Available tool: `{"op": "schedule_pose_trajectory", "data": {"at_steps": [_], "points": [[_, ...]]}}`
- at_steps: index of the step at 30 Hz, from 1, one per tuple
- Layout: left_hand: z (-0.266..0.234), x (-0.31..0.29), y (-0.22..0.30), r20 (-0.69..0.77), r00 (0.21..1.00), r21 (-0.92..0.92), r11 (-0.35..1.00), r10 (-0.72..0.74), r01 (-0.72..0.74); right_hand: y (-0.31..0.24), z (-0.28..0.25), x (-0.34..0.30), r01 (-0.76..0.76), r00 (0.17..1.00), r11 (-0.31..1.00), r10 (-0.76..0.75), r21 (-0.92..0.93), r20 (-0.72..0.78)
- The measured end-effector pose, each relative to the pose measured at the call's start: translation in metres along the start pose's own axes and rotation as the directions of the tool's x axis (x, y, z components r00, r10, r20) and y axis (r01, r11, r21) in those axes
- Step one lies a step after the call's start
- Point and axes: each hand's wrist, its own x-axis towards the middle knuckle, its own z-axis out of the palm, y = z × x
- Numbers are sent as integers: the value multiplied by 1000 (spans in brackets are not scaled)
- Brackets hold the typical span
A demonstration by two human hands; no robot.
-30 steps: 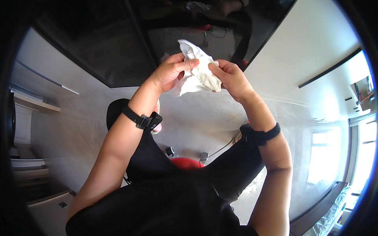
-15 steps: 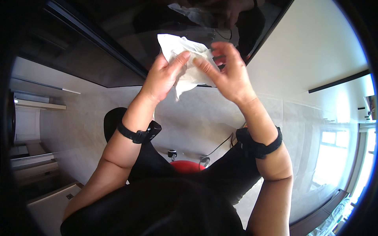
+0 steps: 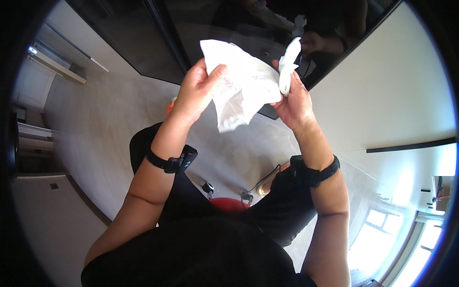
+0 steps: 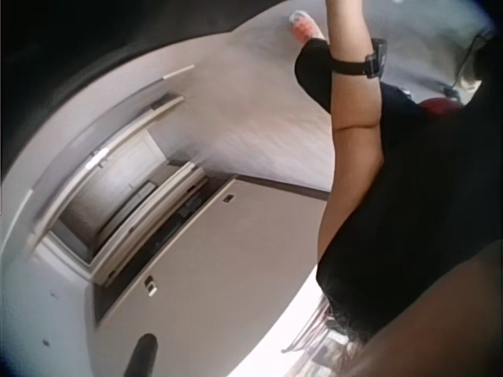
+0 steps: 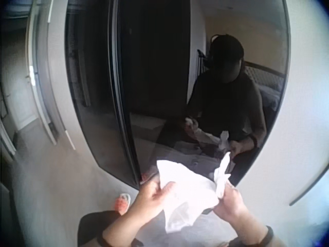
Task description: The person wipes the black reflective surface of a cabinet door and an adjacent white cabinet door using a white cloth.
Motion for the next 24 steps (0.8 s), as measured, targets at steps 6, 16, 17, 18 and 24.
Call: {"op": "schedule_pose_trajectory", "data": {"at_steps": [6,16,17,18,24], "points": [[5,-17,-11,-164,986,-90,996,11,-26,-16,-20,-7,208,955,964,-164,-167,245],[108,-56,-3,-229,973,-523,848,-42,-87,-8,-37,-23,582,812,581,-377,-569,446],[116,-60,2,-205,976,-624,779,-78,-69,-11,-41,-25,556,830,542,-336,-630,445],[120,-64,1,-209,975,-617,783,-70,-76,-11,-39,-29,564,825,543,-338,-623,452],[117,-82,-2,-351,934,-447,888,-58,-113,-17,-17,-68,456,860,788,-271,-414,431]]}}
